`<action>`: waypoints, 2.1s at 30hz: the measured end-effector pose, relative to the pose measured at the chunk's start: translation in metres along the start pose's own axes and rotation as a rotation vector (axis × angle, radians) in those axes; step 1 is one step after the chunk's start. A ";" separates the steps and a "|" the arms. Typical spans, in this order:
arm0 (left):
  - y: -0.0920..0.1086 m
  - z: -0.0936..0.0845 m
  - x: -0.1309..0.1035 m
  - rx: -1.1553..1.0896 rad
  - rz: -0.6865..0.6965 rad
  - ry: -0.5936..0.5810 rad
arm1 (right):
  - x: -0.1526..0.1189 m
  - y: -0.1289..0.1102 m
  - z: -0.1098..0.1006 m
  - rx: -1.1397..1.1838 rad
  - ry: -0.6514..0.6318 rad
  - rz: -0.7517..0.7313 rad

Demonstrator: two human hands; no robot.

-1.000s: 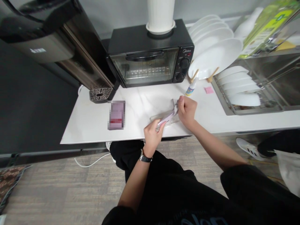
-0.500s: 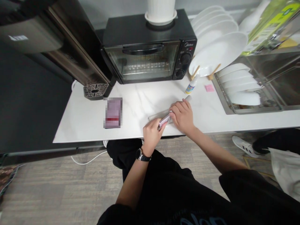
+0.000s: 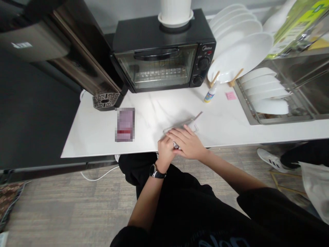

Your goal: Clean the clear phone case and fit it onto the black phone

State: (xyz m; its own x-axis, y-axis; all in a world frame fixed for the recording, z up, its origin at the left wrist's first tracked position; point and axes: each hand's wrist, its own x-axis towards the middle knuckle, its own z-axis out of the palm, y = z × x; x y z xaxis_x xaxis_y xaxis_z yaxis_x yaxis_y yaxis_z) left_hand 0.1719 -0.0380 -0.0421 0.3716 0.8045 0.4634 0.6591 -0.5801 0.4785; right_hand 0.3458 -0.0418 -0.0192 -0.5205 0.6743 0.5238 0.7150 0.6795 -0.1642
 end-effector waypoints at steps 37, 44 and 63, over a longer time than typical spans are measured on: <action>0.001 0.007 -0.005 0.074 0.046 0.125 | 0.014 0.004 -0.011 -0.109 0.152 0.289; -0.002 0.009 -0.007 0.086 0.084 0.157 | 0.017 -0.006 -0.008 -0.045 0.065 0.034; 0.001 0.008 -0.005 0.044 0.068 0.242 | 0.022 -0.003 -0.008 0.016 0.005 0.042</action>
State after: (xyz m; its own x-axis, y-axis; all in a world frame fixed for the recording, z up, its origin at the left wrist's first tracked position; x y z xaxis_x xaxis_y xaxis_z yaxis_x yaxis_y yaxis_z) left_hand 0.1758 -0.0423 -0.0496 0.2527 0.7067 0.6608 0.6674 -0.6218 0.4098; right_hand 0.3359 -0.0309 -0.0006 -0.4883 0.7007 0.5202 0.7284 0.6555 -0.1994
